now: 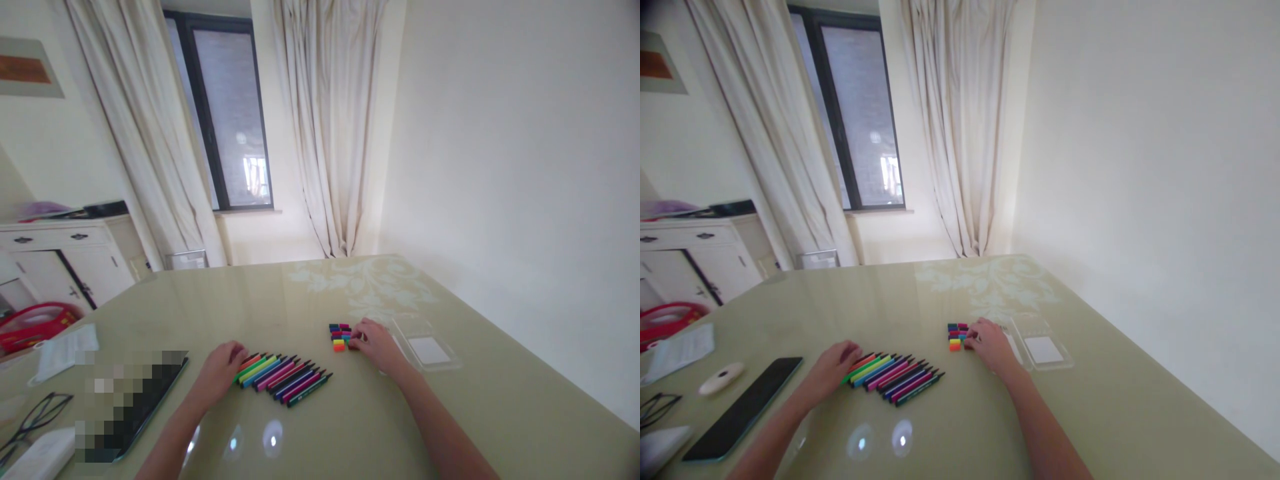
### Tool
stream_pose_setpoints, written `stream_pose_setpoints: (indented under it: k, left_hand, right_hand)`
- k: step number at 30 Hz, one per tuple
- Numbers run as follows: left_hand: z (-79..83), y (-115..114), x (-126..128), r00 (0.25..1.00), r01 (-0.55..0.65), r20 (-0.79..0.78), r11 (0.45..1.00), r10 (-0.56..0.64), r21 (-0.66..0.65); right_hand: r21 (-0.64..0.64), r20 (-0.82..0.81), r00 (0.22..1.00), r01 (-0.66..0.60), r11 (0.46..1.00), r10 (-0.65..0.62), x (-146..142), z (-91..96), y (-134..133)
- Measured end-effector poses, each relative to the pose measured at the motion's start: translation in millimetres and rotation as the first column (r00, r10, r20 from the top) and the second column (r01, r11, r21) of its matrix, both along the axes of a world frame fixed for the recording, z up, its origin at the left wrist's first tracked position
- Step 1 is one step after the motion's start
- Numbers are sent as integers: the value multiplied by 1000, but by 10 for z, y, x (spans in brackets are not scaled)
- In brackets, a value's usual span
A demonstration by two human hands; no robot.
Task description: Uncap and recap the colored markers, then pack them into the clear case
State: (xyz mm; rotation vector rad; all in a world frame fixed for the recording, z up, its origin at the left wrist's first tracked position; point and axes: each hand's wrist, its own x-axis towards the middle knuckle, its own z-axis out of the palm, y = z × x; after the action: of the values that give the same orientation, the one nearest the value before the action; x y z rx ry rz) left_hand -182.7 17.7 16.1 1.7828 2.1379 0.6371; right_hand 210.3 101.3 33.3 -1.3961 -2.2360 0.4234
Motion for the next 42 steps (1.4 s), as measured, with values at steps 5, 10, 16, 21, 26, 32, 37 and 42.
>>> stream_pose_setpoints:
  k: [5, 10, 16, 21, 26, 32, 37, 42]
  left_hand:
    - [-171, -294, 728, 972, 40, -235, 964, 24, 262]
    - [-408, -430, 1313, 897, 142, -441, 943, 5, 300]
    - [-377, -392, 1273, 875, -66, -466, 987, 130, 149]
    - [-334, -444, 1197, 864, -173, -473, 984, 171, 39]
    - [-342, -414, 1169, 877, -168, -456, 986, 149, -1]
    - [-322, -240, 1087, 900, -90, -431, 996, 72, -23]
    - [-274, -73, 1028, 905, -51, -424, 998, 27, -46]
    - [-228, 47, 982, 909, -31, -416, 998, 3, -60]
  right_hand:
    - [105, -77, 997, 11, 994, -3, -33, 26, -22]
    - [163, -168, 984, 83, 983, -55, 61, 146, -5]
    - [14, 59, 990, 131, 991, -132, 471, 153, -83]
    - [-118, 177, 983, 71, 990, -49, 655, -91, -330]
    - [-109, 230, 972, 69, 992, -43, 515, -210, -391]
    - [-107, 235, 971, 77, 991, -50, 286, -189, -273]
    - [-130, 227, 972, 86, 988, -55, 126, -217, -243]
    - [-140, 238, 969, 104, 985, -68, -34, -231, -235]
